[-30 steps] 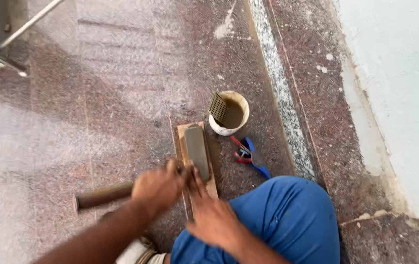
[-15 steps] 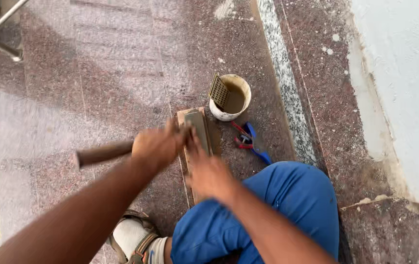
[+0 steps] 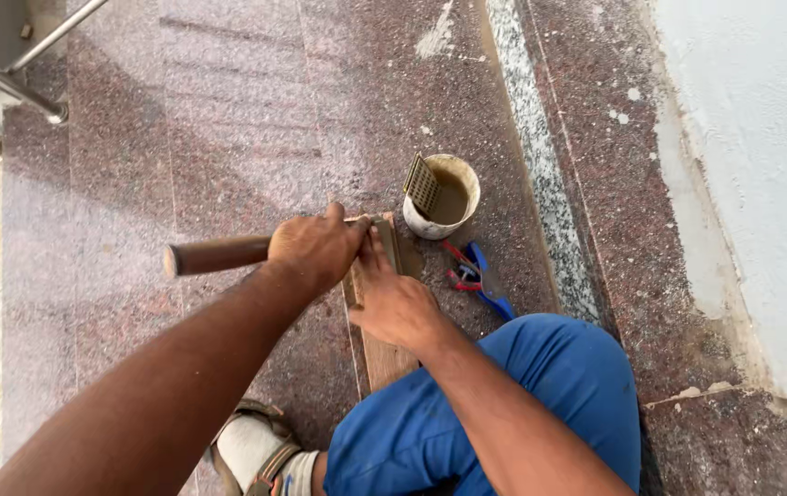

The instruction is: The person sharpens a metal tool on a sharpening stone placed on a wooden block. They repeatedly rub the tool's edge against the stone, occasionally dipping it into a container of liquid and inspecting the edge.

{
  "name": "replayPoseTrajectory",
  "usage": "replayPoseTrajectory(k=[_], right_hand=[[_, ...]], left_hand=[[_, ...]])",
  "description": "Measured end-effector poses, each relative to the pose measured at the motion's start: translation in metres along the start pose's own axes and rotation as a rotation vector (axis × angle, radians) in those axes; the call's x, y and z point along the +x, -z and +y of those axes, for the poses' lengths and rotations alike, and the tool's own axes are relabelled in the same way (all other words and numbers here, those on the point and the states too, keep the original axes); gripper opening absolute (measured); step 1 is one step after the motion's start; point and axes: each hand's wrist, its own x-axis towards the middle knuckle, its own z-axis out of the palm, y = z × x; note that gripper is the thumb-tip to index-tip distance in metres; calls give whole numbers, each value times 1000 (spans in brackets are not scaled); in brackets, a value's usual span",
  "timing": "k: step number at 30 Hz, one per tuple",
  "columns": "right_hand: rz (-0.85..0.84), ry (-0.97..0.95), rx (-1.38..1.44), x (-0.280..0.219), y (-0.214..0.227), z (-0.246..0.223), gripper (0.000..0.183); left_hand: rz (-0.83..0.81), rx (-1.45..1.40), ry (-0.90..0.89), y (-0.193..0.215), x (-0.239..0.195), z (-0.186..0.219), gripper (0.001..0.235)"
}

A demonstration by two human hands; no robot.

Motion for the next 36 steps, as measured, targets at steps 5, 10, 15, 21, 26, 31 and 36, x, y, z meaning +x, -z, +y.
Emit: replayPoseTrajectory(k=[5,10,15,21,26,31,36], right_hand=[[-199,-81,59,-93,-29,-16,119],[-25,85,-109,-33,-22,-4,113],[-62,49,-111,-15,-17,10,107],[-178,3,55,-70,-25,-15,120],[-11,189,83,-8,8,-5,123],[-180,71,61,-84,-5,-15,120],[-48,142,-74,-15,-13,2,102]], left_hand=[[-176,-167,-93,-42,-61,34,54],[-89,-6,-48,-15,-22,6,58],[-32,-139,69,-15,-17,11,45],[-140,-93,-9,-27,-56,26,56],[-18,-54,86,5,-25,7,53],[-20,-95,-56,-39,-75,40,58],[-52,-83,127,-14,-27,8,45]])
